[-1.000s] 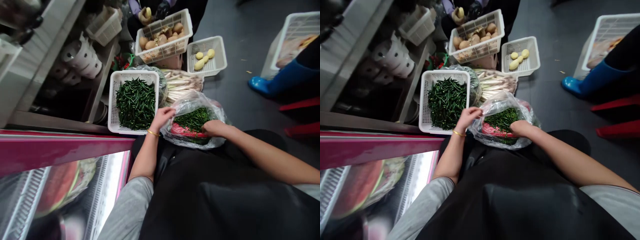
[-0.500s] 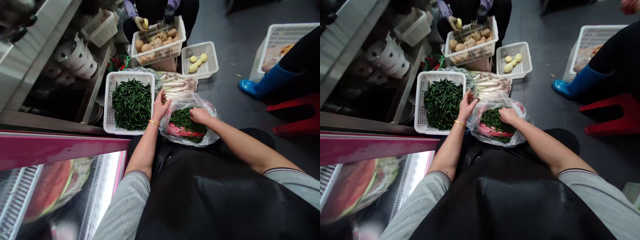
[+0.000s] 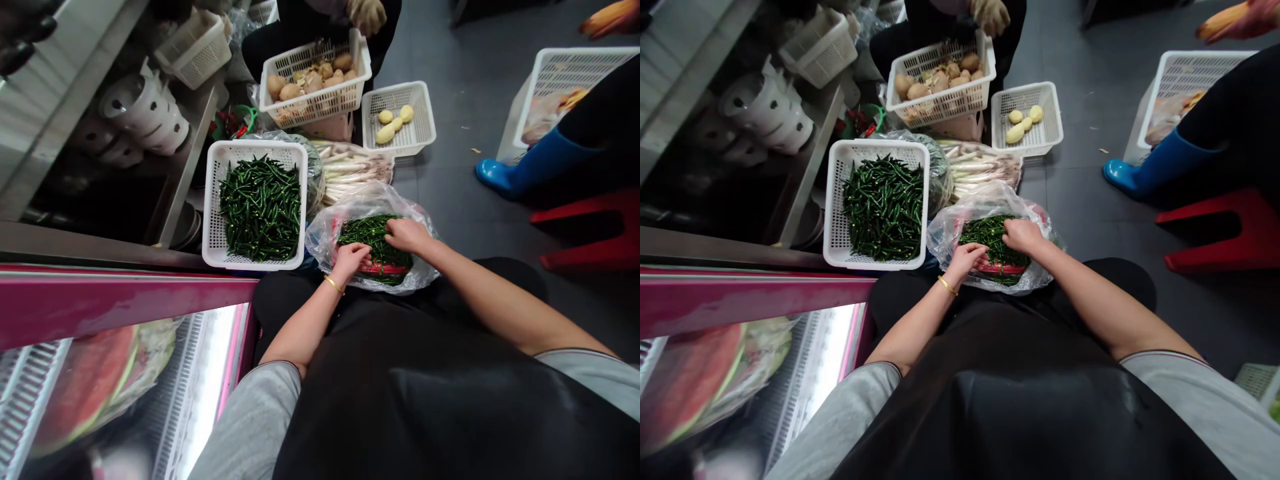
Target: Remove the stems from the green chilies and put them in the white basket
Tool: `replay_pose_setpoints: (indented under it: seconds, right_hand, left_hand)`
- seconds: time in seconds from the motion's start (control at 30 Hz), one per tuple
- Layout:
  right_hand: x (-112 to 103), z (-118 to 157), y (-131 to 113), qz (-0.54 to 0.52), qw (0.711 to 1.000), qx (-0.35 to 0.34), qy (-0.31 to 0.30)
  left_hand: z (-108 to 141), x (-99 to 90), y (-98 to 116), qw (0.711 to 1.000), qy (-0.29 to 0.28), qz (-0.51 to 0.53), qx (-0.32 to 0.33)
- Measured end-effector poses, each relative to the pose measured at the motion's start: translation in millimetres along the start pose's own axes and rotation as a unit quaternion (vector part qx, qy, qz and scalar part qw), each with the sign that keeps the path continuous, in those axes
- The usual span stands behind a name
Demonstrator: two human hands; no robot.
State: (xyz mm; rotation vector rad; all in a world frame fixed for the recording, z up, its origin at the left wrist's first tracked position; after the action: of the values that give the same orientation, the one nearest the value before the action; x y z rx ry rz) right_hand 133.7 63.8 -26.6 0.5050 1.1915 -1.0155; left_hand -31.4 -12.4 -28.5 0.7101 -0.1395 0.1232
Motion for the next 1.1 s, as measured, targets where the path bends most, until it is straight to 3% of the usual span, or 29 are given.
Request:
replay_pose_setpoints:
  seconds: [0.1, 0.2, 0.37, 0.47, 0.6, 0.73, 0.83, 0.9, 1.0, 1.1]
  right_hand:
    - [0.2, 24.3, -10.0, -0.082, 0.996, 0.023, 0.030]
    - [7.8, 44.6, -24.7, -0.201, 0.977, -0.002, 0.071]
    - [17.1, 54.6, -18.9, -0.475, 0.873, -0.014, 0.107]
    - [14.1, 57.4, -16.1, -0.520, 0.852, -0.038, 0.056]
    - [10.5, 64.5, -35.4, -0.446, 0.886, -0.126, 0.023]
    - [15.8, 72.7, -54.0, -0.352, 0.923, -0.143, 0.064]
    - [18.6, 75.4, -53.2, -0.324, 0.931, -0.161, 0.046]
    - [17.9, 71.5, -42.3, -0.269, 0.954, -0.126, 0.042]
    - [16.0, 56.5, -16.9, -0.114, 0.993, 0.010, 0.031]
    - [14.6, 41.5, 0.1, -0.024, 0.997, 0.056, -0.043]
  left_hand:
    - [-0.8, 15.3, -9.3, 0.999, -0.017, 0.033, -0.001]
    - [0.0, 21.0, -12.7, 0.997, -0.027, 0.075, 0.002]
    - [9.0, 3.1, -3.4, 0.980, -0.060, 0.184, -0.043]
    - [14.1, -6.1, 2.0, 0.973, -0.086, 0.205, -0.059]
    - [17.7, -6.3, -1.2, 0.978, -0.107, 0.174, -0.052]
    - [22.0, -7.4, -8.7, 0.985, -0.101, 0.141, -0.008]
    - [23.9, -14.3, -7.7, 0.985, -0.089, 0.145, -0.010]
    - [23.3, -20.0, -3.3, 0.981, -0.083, 0.172, -0.010]
    - [20.2, -24.4, 2.9, 0.973, -0.077, 0.219, 0.009]
    - [16.8, -19.1, 2.2, 0.977, -0.065, 0.203, 0.013]
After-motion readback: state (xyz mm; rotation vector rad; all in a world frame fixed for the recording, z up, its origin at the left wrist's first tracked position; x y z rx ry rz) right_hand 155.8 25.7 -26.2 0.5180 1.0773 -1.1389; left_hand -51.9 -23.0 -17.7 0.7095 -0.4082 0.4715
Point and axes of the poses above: each hand's wrist, its own z-axis away from the middle knuckle, its own x-axis out of the palm, y = z × x, the point moved 1 cm from there along -z, towards the middle knuckle, and after that the axes turned 10 degrees about -x, right-handed, at the moved point
